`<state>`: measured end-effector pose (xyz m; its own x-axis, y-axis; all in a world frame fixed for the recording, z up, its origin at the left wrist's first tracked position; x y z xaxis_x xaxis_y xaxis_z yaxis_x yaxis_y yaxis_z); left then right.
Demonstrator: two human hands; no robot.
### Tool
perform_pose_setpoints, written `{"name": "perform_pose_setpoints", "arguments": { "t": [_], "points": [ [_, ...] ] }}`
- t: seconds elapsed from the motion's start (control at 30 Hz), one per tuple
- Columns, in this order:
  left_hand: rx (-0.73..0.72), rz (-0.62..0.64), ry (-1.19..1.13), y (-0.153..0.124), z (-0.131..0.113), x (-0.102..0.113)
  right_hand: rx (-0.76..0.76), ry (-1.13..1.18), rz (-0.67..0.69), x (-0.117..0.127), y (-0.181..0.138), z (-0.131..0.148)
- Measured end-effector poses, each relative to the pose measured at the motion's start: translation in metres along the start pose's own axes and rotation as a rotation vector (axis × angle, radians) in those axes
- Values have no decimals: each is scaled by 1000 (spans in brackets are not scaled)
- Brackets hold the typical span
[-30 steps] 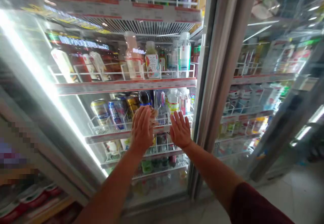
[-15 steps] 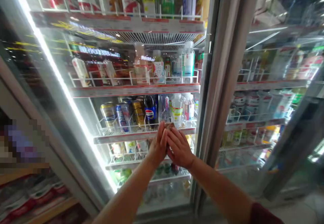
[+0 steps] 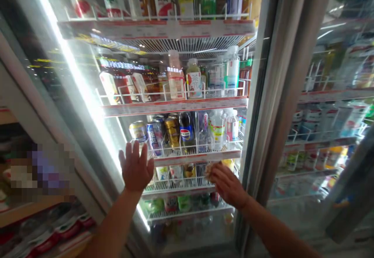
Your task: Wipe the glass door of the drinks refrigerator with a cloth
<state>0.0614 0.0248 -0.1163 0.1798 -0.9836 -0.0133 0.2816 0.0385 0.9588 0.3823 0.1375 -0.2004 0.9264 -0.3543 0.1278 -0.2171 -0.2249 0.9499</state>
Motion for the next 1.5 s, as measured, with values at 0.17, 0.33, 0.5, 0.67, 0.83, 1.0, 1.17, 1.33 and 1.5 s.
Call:
{"name": "perform_pose_setpoints", "arguments": {
  "t": [0.17, 0.33, 0.5, 0.67, 0.83, 1.0, 1.17, 1.33, 1.5],
  "points": [
    [101, 1, -64, -14, 3, -6, -122, -33, -60, -2, 30, -8],
    [103, 10, -55, -16, 3, -6, -208, -89, -198, -7, 69, -23],
    [148, -24, -31, -17, 3, -2, 48, 48, 55, -32, 32, 29],
    [247, -36, -37, -39, 6, -1, -53, 24, -10, -25, 79, 6],
    [276, -24, -35, -78, 9, 3, -102, -46, -44, -36, 76, 12],
    [210, -33, 1, -89, 7, 7, 109, 21, 213, -61, 27, 59],
    [204, -42, 12, -88, 6, 6, -3, -10, 110, -63, 88, 39],
    [224, -30, -4, -93, 7, 4, -18, -17, 14, -82, 88, 62],
    [210, -35, -3, -91, 7, 7, 164, 98, 137, -105, 67, 100]
  ]
}}
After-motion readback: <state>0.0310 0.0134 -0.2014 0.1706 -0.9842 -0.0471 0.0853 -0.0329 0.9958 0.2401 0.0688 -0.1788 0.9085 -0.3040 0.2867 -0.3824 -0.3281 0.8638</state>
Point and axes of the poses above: each hand's wrist, its own y-axis towards the middle knuckle, its own x-axis out of the back of the hand, z = x × y, the point moved 7 cm from there along y, towards the middle knuckle, and after that the axes turned 9 degrees about -z, right-handed, at the moved point
